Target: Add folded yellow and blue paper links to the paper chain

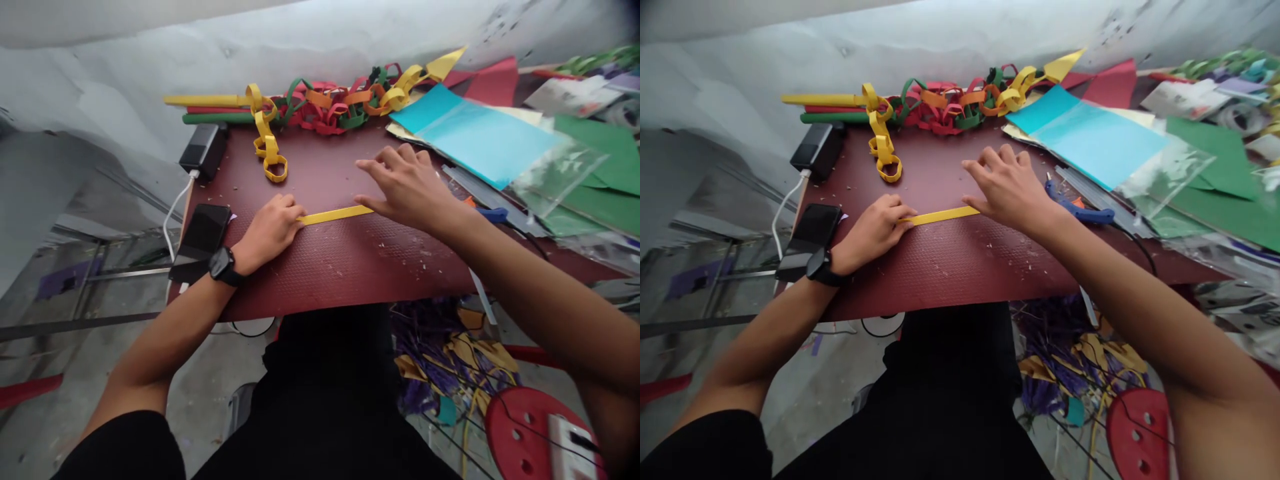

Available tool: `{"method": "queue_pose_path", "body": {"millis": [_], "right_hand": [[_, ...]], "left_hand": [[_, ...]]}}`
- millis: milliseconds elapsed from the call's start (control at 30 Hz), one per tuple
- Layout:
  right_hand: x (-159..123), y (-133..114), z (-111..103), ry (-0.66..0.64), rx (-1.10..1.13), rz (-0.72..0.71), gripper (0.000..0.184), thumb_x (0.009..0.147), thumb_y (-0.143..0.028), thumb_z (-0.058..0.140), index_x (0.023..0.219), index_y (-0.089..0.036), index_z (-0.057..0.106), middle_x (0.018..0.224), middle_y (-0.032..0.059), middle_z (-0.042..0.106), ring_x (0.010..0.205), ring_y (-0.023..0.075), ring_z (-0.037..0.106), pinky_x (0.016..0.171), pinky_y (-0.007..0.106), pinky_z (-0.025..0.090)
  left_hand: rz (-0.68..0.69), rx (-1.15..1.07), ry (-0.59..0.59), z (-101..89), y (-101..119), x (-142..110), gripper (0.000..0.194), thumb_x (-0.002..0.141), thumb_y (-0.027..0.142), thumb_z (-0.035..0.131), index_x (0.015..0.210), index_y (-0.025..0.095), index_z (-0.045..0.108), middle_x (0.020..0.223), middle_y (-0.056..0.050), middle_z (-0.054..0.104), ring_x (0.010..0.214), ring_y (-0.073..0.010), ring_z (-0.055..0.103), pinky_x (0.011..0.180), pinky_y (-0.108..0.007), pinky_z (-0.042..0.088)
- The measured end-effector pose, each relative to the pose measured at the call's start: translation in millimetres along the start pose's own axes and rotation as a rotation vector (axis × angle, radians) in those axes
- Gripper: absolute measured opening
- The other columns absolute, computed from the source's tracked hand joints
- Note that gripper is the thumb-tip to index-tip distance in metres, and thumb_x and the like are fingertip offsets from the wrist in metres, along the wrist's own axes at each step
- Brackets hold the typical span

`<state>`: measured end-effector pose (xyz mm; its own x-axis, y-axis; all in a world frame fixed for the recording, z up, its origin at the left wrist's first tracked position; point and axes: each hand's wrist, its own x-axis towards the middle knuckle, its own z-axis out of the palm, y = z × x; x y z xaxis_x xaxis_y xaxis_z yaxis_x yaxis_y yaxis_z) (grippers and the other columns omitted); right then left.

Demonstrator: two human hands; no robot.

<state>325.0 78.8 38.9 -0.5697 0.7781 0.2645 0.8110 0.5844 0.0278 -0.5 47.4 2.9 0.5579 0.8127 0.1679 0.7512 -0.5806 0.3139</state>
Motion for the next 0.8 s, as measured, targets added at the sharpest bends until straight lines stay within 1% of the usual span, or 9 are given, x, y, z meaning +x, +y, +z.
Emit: {"method": "queue_pose_path", "body": {"millis": [33,100,200,333,433,500,600,667,800], "right_hand": [[3.2,-2.3,1.2,-0.010,0.010,-0.020,0.064,0.116,-0.059,0.063,0.164,-0.017,0.064,0.156,0.0281,0.067,0.132,0.0466,0.059,0.104,0.063,0.047],[9.7,-5.8,4.5,-0.085,0.031,-0.091,0.057,0.116,-0.058,0.063,0.159,-0.022,0.069,0.156,0.0241,0.069,0.133,0.0458,0.058,0.105,0.062,0.047],[20.1,-11.2,9.8,-0.242,0.050,-0.191,0.038,0.117,-0.050,0.062,0.134,-0.023,0.082,0.136,0.0179,0.078,0.123,0.0394,0.061,0.099,0.054,0.046],[30.9,-17.1,15.2,-0.293,0.070,-0.242,0.026,0.115,-0.036,0.061,0.109,-0.020,0.081,0.120,0.0150,0.081,0.113,0.0321,0.066,0.089,0.044,0.041],[32.7,-15.2,17.0,-0.297,0.144,-0.239,0.027,0.115,-0.029,0.053,0.105,-0.020,0.076,0.111,0.0121,0.083,0.095,0.0248,0.069,0.083,0.040,0.040],[31.0,-9.9,17.0,-0.280,0.184,-0.219,0.027,0.116,-0.030,0.052,0.106,-0.021,0.076,0.110,0.0109,0.084,0.089,0.0223,0.069,0.081,0.039,0.041],[25.3,1.4,16.4,-0.261,0.184,-0.182,0.030,0.116,-0.035,0.054,0.100,-0.022,0.075,0.105,0.0106,0.084,0.088,0.0231,0.070,0.079,0.038,0.042],[20.2,8.2,16.4,-0.246,0.189,-0.164,0.031,0.116,-0.035,0.053,0.098,-0.022,0.074,0.102,0.0108,0.084,0.086,0.0240,0.071,0.078,0.039,0.042],[8.1,14.9,17.4,-0.171,0.199,-0.212,0.030,0.117,-0.030,0.052,0.102,-0.022,0.076,0.104,0.0114,0.085,0.089,0.0249,0.073,0.082,0.040,0.044]], "left_hand": [[-0.004,-0.014,-0.013,-0.1,0.5,0.1,0.022,0.111,0.014,0.064,0.119,0.013,0.085,0.117,-0.014,0.075,0.110,-0.0280,0.067,0.103,-0.045,0.058],[-0.011,-0.058,-0.011,-0.5,1.3,0.4,0.020,0.110,0.013,0.065,0.115,0.013,0.084,0.121,-0.014,0.073,0.109,-0.0270,0.067,0.104,-0.044,0.059],[-0.030,-0.105,0.017,-0.8,2.5,0.5,0.017,0.107,0.010,0.067,0.115,0.013,0.081,0.122,-0.014,0.073,0.111,-0.0270,0.067,0.106,-0.045,0.058],[-0.024,-0.110,0.043,-1.4,5.9,-0.4,0.021,0.104,0.003,0.063,0.110,0.016,0.079,0.111,-0.010,0.077,0.109,-0.0274,0.067,0.104,-0.045,0.057],[-0.032,-0.244,0.114,-1.8,7.8,-1.1,0.041,0.101,-0.001,0.064,0.137,0.017,0.074,0.106,-0.005,0.078,0.096,-0.0205,0.070,0.095,-0.037,0.058],[-0.041,-0.292,0.163,-2.0,7.0,-1.3,0.045,0.101,0.000,0.069,0.142,0.016,0.073,0.103,-0.004,0.078,0.090,-0.0179,0.071,0.089,-0.034,0.058],[-0.072,-0.263,0.192,-2.7,3.2,-1.1,0.008,0.102,0.009,0.078,0.105,0.017,0.081,0.096,-0.005,0.080,0.085,-0.0175,0.071,0.082,-0.033,0.056],[-0.108,-0.284,0.191,-3.3,0.3,-1.0,0.013,0.103,0.016,0.082,0.091,0.018,0.078,0.089,-0.003,0.081,0.079,-0.0166,0.071,0.077,-0.031,0.054],[-0.085,-0.365,0.174,-2.0,-3.0,0.9,0.018,0.106,0.026,0.084,0.090,0.019,0.078,0.084,-0.002,0.081,0.073,-0.0149,0.069,0.071,-0.029,0.052]]}}
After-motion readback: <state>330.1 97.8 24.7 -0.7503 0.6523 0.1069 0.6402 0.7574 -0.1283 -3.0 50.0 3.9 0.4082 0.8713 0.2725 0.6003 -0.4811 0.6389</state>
